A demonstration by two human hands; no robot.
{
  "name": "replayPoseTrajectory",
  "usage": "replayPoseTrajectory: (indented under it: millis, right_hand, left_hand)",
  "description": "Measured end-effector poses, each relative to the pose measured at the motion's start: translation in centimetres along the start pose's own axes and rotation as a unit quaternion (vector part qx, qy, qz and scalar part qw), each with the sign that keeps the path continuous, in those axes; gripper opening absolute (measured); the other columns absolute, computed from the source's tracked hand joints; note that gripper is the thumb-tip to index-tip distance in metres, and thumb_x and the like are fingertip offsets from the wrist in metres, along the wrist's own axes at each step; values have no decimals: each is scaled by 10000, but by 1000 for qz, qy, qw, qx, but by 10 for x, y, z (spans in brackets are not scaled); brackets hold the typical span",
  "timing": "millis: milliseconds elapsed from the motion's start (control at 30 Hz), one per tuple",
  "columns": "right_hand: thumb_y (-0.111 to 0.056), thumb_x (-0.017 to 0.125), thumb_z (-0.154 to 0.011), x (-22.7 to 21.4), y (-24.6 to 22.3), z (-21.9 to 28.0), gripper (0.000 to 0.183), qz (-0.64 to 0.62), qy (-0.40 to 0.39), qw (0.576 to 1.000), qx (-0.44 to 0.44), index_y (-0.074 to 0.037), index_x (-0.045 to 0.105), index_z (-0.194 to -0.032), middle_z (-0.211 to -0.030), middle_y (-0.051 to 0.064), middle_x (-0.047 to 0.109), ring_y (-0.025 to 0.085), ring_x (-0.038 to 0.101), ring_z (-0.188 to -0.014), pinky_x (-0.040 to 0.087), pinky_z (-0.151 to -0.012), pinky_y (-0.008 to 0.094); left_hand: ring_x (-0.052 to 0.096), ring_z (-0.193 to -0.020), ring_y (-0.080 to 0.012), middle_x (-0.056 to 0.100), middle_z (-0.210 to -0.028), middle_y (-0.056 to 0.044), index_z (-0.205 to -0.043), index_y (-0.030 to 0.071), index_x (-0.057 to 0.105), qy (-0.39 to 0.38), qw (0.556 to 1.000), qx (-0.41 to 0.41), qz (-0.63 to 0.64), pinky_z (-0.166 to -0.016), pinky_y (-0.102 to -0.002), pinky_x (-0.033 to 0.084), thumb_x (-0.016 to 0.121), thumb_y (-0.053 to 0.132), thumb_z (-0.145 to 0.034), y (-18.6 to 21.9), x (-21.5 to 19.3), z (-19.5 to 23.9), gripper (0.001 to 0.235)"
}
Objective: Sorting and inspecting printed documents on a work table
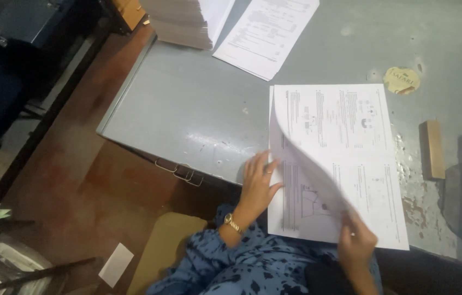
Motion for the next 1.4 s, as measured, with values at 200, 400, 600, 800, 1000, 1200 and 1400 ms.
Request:
replayPoseTrajectory:
  millis: [200, 400, 600, 800, 1000, 1200, 1400]
  right_hand:
    - [-25, 542, -1099, -22, -39, -18, 361, -57, 77, 995, -34, -1, 596, -1454, -1307, 239, 701, 190, 643, -698, 537, -590, 263]
    - [315, 481, -831, 14, -56, -12, 685, 20, -81, 972, -220, -99, 642, -1353, -1350, 88, 708, 257, 693, -1268, 601, -1092, 329]
    - [-10, 357, -1073, 14, -79, -6, 402, 28, -73, 950, -303, -111, 658, -1320, -1367, 66, 684, 298, 642, -1294, 489, -1097, 428]
    - [-51, 465, -1053, 15, -81, 2, 339, 21, -84, 945, -314, -96, 646, -1336, -1396, 73, 662, 317, 627, -1316, 487, -1101, 438]
    - [-54, 369, -1078, 22, -78, 3, 386, 33, -105, 939, -325, -107, 634, -1354, -1426, 63, 640, 296, 614, -1325, 470, -1102, 418]
    - [-47, 207, -1100, -4, -72, -2, 485, 1, -41, 957, -287, -19, 645, -1308, -1341, 128, 685, 296, 674, -1255, 500, -1121, 380]
    - [58, 832, -1122, -63, 107, 31, 213, 163, 314, 928, -121, 81, 794, -914, -598, 117, 415, 232, 306, -497, 239, -515, 426]
  left_hand:
    - [235, -1561, -320, 304, -1677, -64, -1512, 129, 476, -65, 985, 126, -98, -1218, -674, 137, 674, 462, -910, -16, 26, -13, 715]
    - [319, -1524, -362, 397, -1624, -86, -1521, 92, 467, -69, 984, 138, -91, -1228, -665, 158, 681, 314, -920, -22, 32, -15, 675]
    - [304, -1536, -345, 433, -1594, -113, -1504, 90, 478, -68, 985, 141, -77, -1243, -662, 132, 588, 213, -983, -24, 31, -14, 546]
    - [279, -1545, -329, 451, -1578, -135, -1362, 96, 624, -103, 982, 130, -86, -1252, -652, 98, 558, 161, -978, -20, 28, -16, 395]
    - [194, -1553, -382, 361, -1619, -137, -1576, 196, 378, -155, 981, 90, -79, -1216, -715, 21, 423, 480, -1012, -7, 28, -26, 634]
    - [225, -1552, -430, 325, -1644, -216, -1624, 89, 247, -42, 974, 148, -164, -1234, -728, 61, 613, 91, -885, -24, 78, -18, 824]
    - [143, -1565, -312, 134, -1704, -120, -1588, 43, 270, -180, 968, 100, -141, -1222, -622, 92, 481, 690, -900, 10, 47, -22, 968]
Point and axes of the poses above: each hand's wrist, its own z-axis away from the middle knuckle, its own x-axis out of the palm, y = z × x, the point moved 2 cm from there along -z, towards the middle knuckle
